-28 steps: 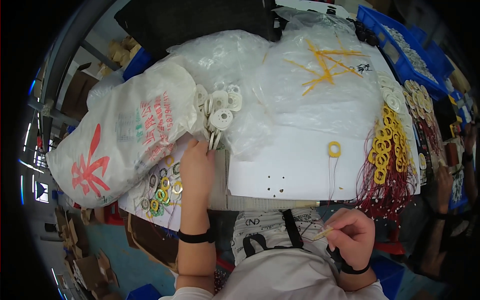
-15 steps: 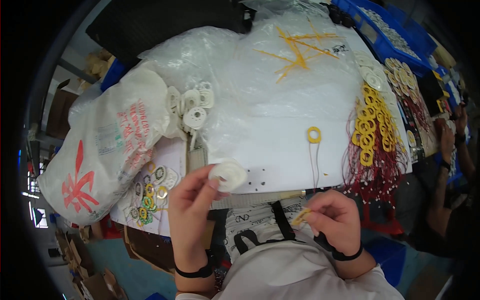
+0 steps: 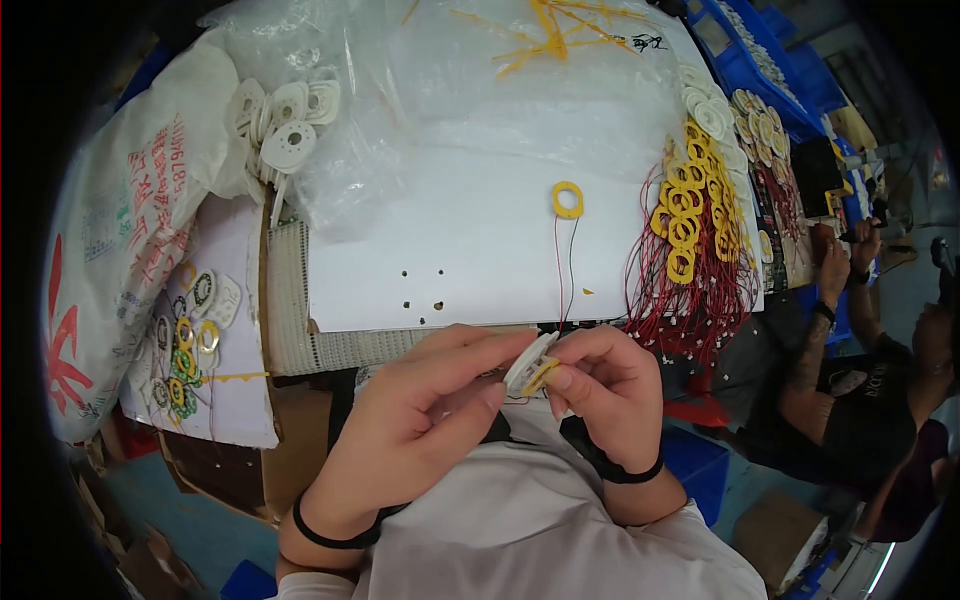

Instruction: Assembling small yellow magnetic rings by threading wires through them and organizing them on the table.

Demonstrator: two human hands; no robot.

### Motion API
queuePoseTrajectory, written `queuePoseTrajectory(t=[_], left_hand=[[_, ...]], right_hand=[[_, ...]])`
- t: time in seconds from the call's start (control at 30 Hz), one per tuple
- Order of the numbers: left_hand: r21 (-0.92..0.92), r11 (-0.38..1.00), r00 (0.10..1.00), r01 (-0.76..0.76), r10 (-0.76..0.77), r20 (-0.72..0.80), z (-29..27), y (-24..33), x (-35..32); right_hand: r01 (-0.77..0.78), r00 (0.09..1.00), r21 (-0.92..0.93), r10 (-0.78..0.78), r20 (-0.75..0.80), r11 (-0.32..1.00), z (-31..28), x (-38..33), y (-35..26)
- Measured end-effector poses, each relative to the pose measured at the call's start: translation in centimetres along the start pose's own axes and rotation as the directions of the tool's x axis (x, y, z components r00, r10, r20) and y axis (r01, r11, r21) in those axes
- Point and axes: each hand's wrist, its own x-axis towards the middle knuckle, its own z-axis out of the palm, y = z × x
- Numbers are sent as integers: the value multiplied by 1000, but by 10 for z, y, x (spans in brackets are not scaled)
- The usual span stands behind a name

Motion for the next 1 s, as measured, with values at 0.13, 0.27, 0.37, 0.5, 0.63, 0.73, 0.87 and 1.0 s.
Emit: queuePoseTrajectory(t=[0.13,0.27,0.37,0.5,0.63,0.73,0.87,1.0], left_hand=[[-12,993,991,114,-112,71,-7,3,2],[-42,999,993,13,-8,114,-17,-19,5],[-174,984,997,26,-13,72,-13,-22,2],[-220,969,993,116,-107,55,-14,-23,5],[-232,961,988,147,-132,78,-16,-23,7],[-237,958,986,164,-149,77,-18,-26,7],[-205,964,986,169,-164,42,-16,-27,7],[-127,988,996,88,-86,21,-15,-31,6]], right_hand=[[-34,999,16,33,23,999,3,-1,3],[-24,1000,-36,24,5,999,7,-1,4],[6,1000,-86,-6,-1,996,11,0,5],[10,1000,-87,-11,-6,996,13,1,5],[8,999,-132,-13,-36,991,11,1,4],[10,999,-158,-18,-48,987,9,1,5],[-2,998,-155,-8,-63,988,10,1,7],[-12,998,-177,2,-56,984,11,2,9]])
